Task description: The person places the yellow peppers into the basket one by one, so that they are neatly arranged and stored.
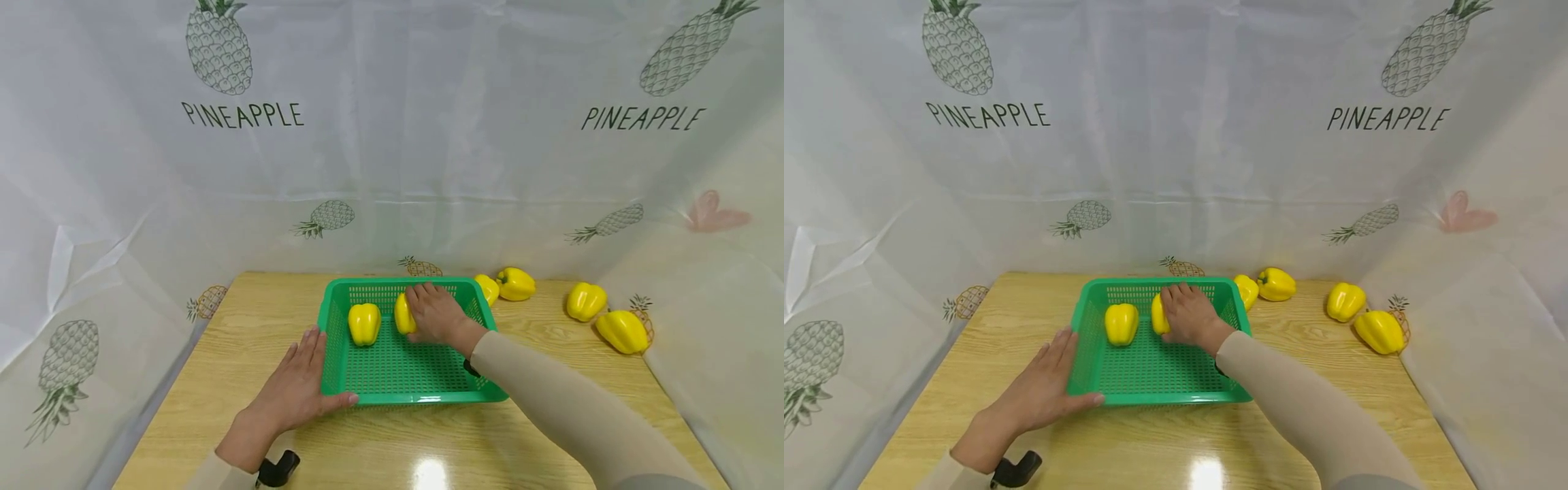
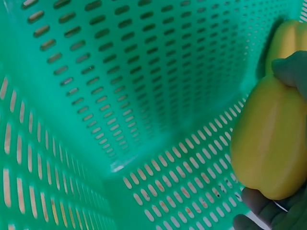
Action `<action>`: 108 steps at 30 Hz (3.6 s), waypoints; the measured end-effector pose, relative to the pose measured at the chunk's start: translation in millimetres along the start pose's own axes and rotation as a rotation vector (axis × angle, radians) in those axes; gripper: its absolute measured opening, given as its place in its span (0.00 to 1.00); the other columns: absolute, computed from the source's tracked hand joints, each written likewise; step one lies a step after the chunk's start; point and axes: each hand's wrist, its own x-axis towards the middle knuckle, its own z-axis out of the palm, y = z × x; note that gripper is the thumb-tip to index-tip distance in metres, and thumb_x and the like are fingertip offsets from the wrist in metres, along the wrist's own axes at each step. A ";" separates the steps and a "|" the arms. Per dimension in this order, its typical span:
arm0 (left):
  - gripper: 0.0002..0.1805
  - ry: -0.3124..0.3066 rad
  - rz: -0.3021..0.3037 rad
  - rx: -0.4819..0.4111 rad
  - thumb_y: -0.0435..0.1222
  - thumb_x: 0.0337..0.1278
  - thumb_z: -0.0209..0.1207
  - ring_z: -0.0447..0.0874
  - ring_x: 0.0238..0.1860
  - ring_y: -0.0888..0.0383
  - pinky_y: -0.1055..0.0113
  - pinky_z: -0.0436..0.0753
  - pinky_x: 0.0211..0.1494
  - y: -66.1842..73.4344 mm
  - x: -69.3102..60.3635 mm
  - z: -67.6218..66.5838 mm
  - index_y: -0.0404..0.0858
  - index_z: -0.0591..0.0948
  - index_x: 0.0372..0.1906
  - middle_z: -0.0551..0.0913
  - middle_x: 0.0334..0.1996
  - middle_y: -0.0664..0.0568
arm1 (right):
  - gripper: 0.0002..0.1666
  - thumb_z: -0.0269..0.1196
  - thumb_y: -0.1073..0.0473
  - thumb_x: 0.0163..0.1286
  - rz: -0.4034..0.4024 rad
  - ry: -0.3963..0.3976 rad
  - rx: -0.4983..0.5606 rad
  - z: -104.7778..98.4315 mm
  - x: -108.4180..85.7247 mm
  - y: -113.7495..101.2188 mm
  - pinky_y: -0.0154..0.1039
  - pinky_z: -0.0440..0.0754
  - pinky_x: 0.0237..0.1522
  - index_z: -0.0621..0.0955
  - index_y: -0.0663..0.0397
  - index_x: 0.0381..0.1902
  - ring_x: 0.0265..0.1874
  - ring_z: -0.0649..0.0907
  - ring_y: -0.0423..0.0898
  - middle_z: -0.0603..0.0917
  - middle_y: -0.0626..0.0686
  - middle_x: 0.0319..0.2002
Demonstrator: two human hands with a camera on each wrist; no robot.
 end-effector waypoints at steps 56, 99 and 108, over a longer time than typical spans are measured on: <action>0.74 -0.006 -0.008 -0.041 0.80 0.53 0.55 0.45 0.85 0.36 0.36 0.58 0.83 1.6 -0.4 -1.6 0.26 0.49 0.83 0.46 0.84 0.31 | 0.57 0.66 0.20 0.61 -0.010 -0.013 -0.072 32.9 9.5 -15.0 0.51 0.79 0.66 0.68 0.56 0.70 0.57 0.79 0.54 0.79 0.55 0.58; 0.75 -0.031 -0.008 -0.065 0.82 0.53 0.52 0.43 0.86 0.36 0.37 0.57 0.83 2.3 1.4 0.8 0.26 0.47 0.84 0.43 0.85 0.32 | 0.63 0.65 0.19 0.62 0.034 -0.055 0.020 21.1 -6.1 -4.6 0.60 0.76 0.69 0.62 0.57 0.77 0.66 0.77 0.56 0.75 0.59 0.69; 0.74 -0.012 -0.008 -0.058 0.81 0.54 0.52 0.43 0.85 0.34 0.37 0.56 0.83 -1.7 -1.7 -1.6 0.25 0.47 0.84 0.44 0.85 0.30 | 0.60 0.66 0.23 0.66 -0.014 0.039 0.017 -19.5 -26.2 3.7 0.61 0.76 0.69 0.64 0.60 0.78 0.69 0.76 0.58 0.73 0.61 0.73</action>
